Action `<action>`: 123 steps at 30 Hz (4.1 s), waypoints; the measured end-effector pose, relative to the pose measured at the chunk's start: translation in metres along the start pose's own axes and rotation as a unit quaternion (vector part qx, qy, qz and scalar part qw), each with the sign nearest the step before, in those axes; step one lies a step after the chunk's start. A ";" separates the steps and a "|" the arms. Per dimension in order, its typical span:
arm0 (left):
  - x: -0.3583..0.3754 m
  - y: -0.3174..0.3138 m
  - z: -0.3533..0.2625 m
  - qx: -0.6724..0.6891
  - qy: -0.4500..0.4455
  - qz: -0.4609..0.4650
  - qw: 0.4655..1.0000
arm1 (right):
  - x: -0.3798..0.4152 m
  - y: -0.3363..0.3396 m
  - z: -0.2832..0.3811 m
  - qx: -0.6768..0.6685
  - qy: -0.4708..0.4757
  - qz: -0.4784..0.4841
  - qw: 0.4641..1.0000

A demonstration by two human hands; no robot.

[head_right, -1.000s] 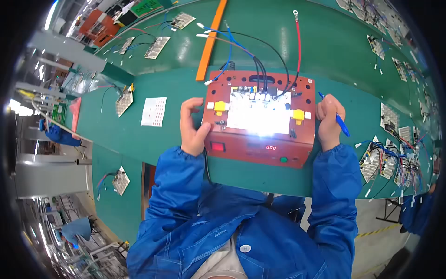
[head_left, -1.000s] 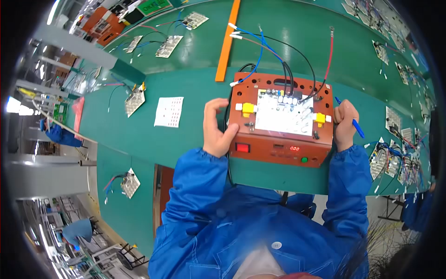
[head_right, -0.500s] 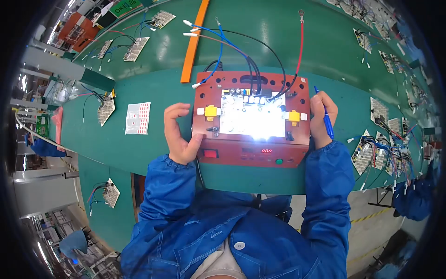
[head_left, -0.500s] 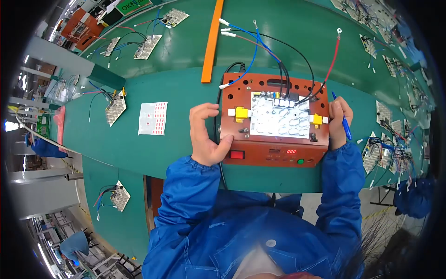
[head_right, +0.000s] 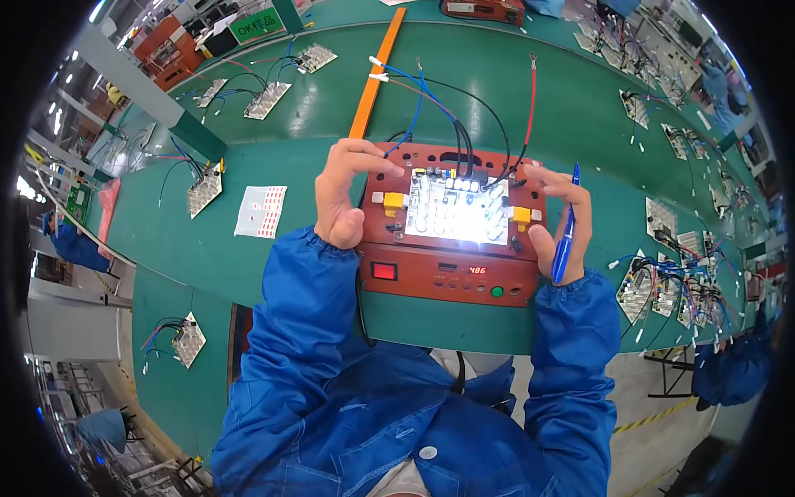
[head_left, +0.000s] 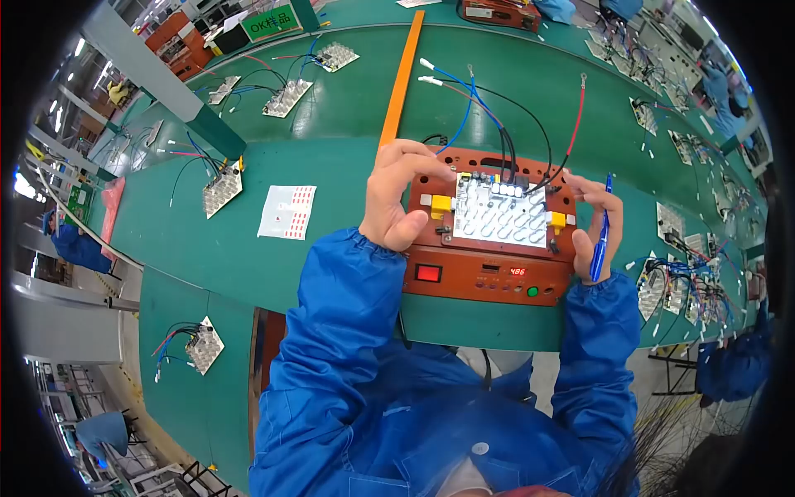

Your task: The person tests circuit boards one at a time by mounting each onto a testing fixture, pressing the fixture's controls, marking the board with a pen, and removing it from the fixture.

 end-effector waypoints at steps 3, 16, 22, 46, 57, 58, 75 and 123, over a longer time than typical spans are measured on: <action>-0.001 -0.001 -0.001 0.002 0.016 0.012 1.000 | 0.005 0.002 -0.003 0.001 -0.040 0.026 0.999; -0.002 -0.008 -0.002 -0.041 0.025 0.067 0.997 | 0.004 0.001 0.005 0.051 -0.016 0.121 0.991; -0.004 -0.009 -0.004 -0.046 0.029 0.086 0.995 | 0.001 0.001 0.008 0.067 -0.007 0.137 0.988; -0.003 -0.001 0.002 -0.026 0.011 0.081 0.996 | 0.011 0.002 -0.006 -0.017 -0.050 0.080 0.995; 0.021 -0.003 0.059 -0.003 0.220 -0.032 0.975 | 0.024 0.008 -0.059 -0.136 -0.244 -0.107 0.954; 0.023 -0.009 0.062 0.070 0.267 -0.021 0.961 | 0.024 0.008 -0.059 -0.137 -0.243 -0.105 0.955; 0.029 -0.012 0.074 0.131 0.305 -0.084 0.939 | 0.027 0.008 -0.063 -0.162 -0.259 -0.094 0.947; 0.032 -0.007 0.074 0.025 0.373 -0.160 0.914 | 0.025 0.008 -0.061 -0.154 -0.258 -0.087 0.950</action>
Point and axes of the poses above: each hand's wrist, its own x-axis away from the middle knuckle, its own y-axis out of the back of the hand, z = x × y, the point moved 4 cm from there along -x, towards the middle knuckle, and after that the axes turned 4 degrees about z, right-handed, at the moved point
